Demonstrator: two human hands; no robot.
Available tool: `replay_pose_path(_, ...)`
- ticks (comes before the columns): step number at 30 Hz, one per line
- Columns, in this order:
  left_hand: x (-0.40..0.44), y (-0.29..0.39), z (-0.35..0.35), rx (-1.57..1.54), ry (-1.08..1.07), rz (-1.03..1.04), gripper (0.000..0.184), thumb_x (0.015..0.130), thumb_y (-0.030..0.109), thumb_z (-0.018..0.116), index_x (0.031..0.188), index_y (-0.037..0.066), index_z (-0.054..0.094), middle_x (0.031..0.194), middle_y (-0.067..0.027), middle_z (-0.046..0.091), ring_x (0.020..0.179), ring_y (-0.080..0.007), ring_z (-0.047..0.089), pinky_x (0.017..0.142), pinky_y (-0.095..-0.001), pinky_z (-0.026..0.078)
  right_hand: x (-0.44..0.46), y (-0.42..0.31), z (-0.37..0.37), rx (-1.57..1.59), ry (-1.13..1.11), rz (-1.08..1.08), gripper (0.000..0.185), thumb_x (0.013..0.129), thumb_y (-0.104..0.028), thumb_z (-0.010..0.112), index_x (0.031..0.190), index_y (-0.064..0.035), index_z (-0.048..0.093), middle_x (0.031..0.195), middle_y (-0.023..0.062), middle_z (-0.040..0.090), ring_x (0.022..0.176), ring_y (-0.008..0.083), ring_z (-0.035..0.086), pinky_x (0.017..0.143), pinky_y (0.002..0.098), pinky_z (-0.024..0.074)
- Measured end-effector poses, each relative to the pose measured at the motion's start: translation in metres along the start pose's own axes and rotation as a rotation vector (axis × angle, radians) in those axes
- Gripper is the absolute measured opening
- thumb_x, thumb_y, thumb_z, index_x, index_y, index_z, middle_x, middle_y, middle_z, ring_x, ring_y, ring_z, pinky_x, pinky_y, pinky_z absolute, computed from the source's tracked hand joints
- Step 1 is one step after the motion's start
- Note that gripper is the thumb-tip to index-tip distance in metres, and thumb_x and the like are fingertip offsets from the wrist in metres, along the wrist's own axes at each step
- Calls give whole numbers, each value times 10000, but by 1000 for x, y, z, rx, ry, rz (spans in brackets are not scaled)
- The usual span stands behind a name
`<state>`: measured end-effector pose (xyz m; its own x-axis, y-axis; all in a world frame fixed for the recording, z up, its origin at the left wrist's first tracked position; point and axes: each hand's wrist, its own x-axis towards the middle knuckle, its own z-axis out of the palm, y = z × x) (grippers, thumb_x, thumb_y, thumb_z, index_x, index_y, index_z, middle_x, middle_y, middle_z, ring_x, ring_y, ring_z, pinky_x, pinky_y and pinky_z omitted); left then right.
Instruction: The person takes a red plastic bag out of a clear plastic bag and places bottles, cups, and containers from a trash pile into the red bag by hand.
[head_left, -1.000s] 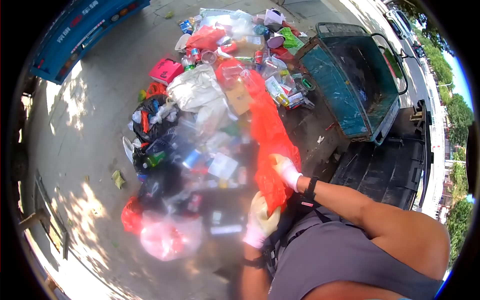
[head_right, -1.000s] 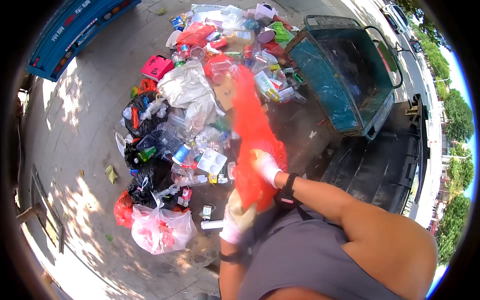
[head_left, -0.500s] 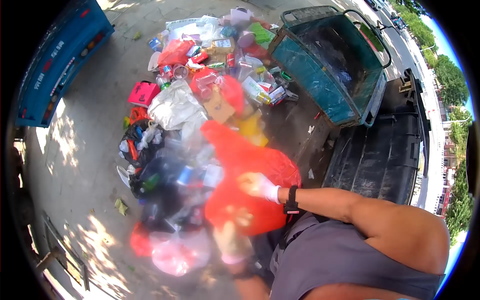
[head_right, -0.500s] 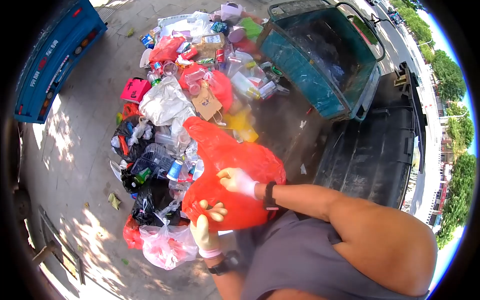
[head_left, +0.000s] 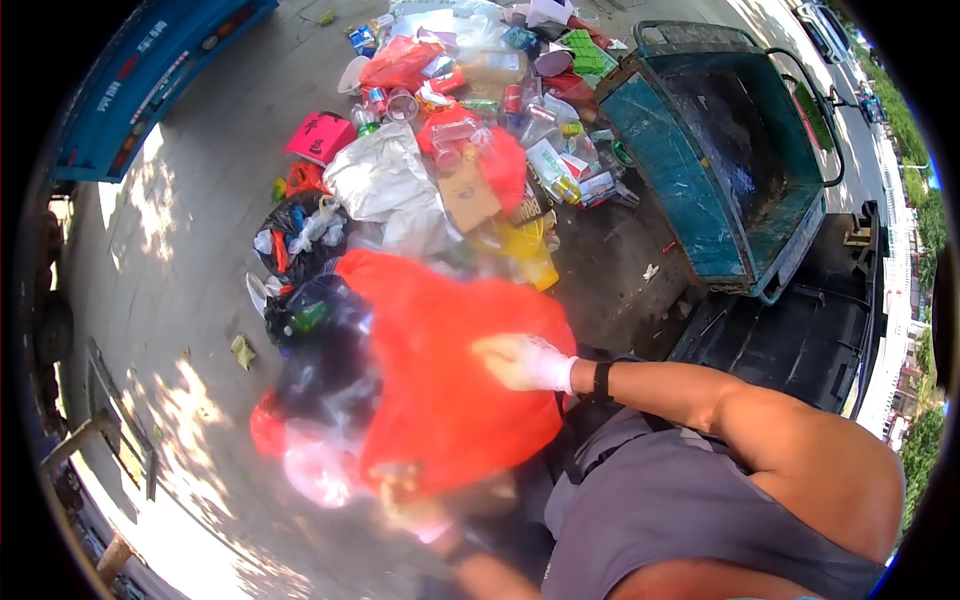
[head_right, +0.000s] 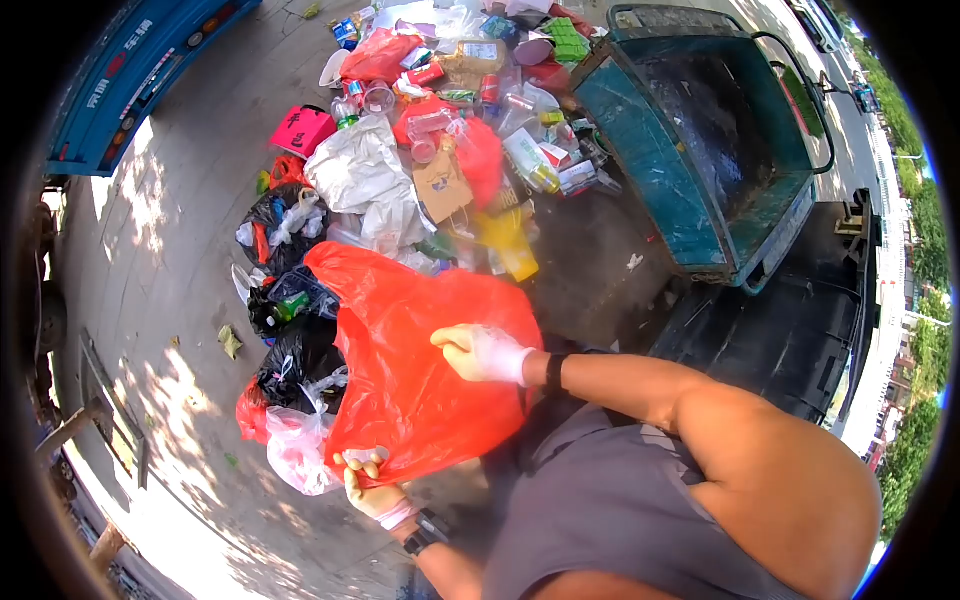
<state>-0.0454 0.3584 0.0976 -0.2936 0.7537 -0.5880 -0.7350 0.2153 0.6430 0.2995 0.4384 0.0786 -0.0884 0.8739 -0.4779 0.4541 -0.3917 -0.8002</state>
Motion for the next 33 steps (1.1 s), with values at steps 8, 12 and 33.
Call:
replay_pose_path(8, -36, -8, -62, -47, 471, 117, 268, 1028, 211, 636, 1277, 172, 730, 976, 11, 730, 738, -158, 597, 779, -357, 512, 4, 107, -84, -148, 58, 245, 380, 1010, -261, 604, 1306, -68, 743, 1296, 192, 762, 1237, 329, 721, 1057, 395, 547)
replay_pose_path(12, -51, -7, -118, -86, 583, 91, 244, 1015, 224, 648, 1238, 181, 737, 992, 13, 741, 742, -166, 611, 746, -349, 508, -9, 133, -107, -188, 34, 478, 500, 972, -321, 621, 1381, -46, 702, 1319, 220, 750, 1263, 342, 708, 1073, 398, 535)
replay_pose_path(33, -127, 15, -329, 86, 869, 389, 386, 1058, 135, 607, 1440, 84, 611, 1194, -92, 714, 994, -219, 663, 882, -384, 586, -16, 140, -10, -405, -329, 305, 471, 1006, -279, 652, 1391, -9, 689, 1351, 181, 749, 1272, 276, 700, 1105, 359, 516)
